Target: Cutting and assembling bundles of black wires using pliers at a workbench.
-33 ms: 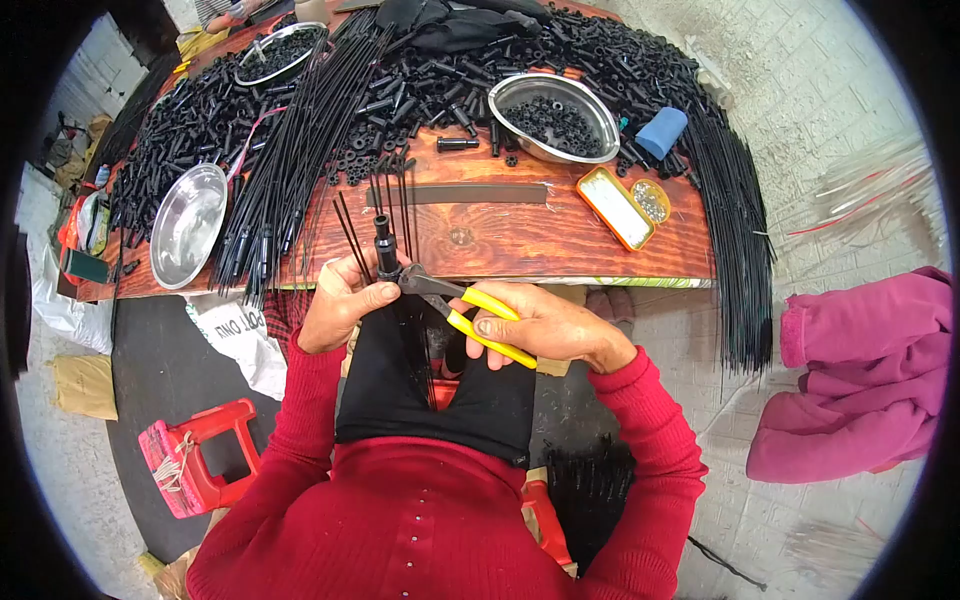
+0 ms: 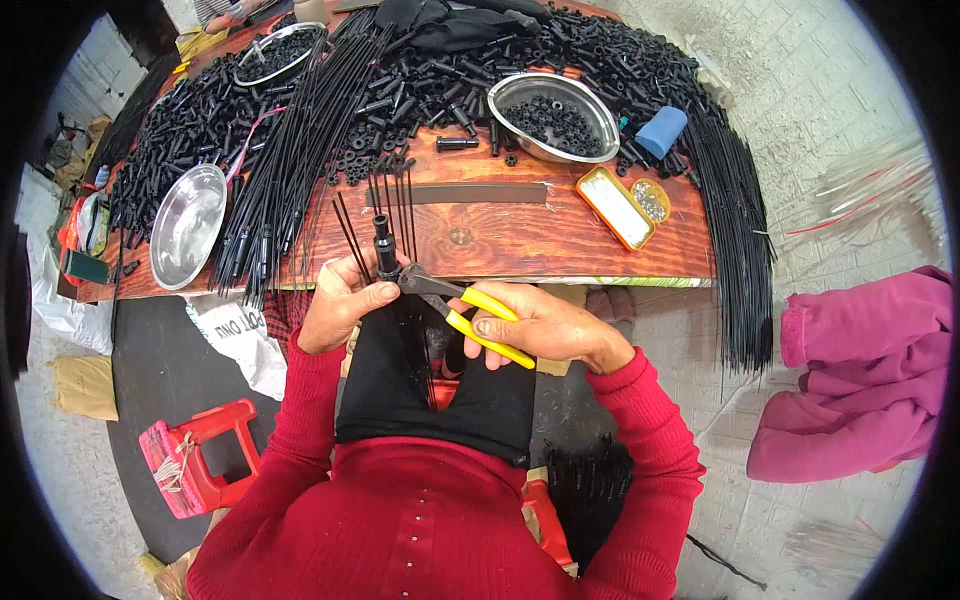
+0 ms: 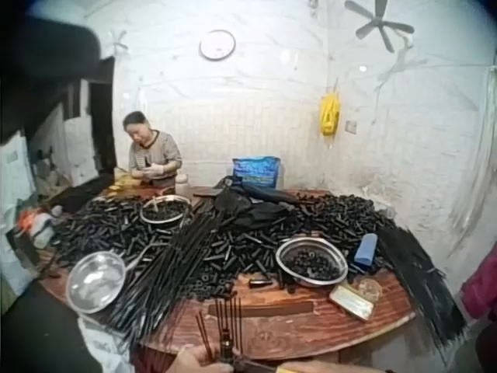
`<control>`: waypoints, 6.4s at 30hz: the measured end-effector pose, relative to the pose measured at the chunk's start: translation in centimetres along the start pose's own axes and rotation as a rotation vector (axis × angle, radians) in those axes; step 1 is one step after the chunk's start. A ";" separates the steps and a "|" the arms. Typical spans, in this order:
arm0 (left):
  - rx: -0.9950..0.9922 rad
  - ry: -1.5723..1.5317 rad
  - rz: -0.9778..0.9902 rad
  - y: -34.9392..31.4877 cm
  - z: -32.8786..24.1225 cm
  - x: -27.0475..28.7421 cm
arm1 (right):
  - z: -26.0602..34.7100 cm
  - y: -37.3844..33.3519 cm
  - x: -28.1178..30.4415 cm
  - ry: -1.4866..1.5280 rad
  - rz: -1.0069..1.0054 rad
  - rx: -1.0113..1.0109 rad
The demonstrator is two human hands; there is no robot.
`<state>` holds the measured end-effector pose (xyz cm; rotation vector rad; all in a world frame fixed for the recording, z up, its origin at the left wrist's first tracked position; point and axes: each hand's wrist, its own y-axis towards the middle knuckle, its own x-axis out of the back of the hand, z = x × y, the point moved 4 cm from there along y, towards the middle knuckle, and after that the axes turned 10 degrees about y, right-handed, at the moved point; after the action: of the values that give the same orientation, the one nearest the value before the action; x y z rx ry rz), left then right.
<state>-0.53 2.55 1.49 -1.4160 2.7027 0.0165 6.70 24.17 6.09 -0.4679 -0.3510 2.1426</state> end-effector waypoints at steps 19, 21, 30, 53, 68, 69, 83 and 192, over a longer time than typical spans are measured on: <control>-0.036 0.046 0.058 0.7 0.0 0.2 | -2.1 0.8 0.4 0.053 0.003 0.041; -0.037 0.054 0.055 0.7 0.1 0.3 | -2.2 1.0 0.4 0.066 -0.028 0.047; -0.024 0.020 0.020 0.4 0.8 0.7 | -3.5 2.1 -0.1 0.104 -0.019 0.117; -0.029 0.068 0.028 0.7 1.1 0.7 | -3.7 1.9 1.5 0.154 0.127 0.096; 0.043 0.037 -0.137 1.2 1.9 1.1 | 0.2 -5.3 15.4 -0.053 -0.962 0.233; 0.049 0.014 -0.135 1.1 1.9 1.1 | 0.1 -6.2 17.1 -0.134 -1.089 0.174; 0.111 0.018 -0.117 1.9 1.7 0.1 | -3.8 -7.6 28.5 -1.199 -1.327 -0.308; -0.024 -0.231 -0.250 0.4 0.6 -1.6 | -1.4 5.6 -3.3 -0.428 -0.921 0.829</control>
<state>0.07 4.13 1.04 -1.6362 2.3364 0.1829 5.14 18.37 3.17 0.5521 0.1127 1.2749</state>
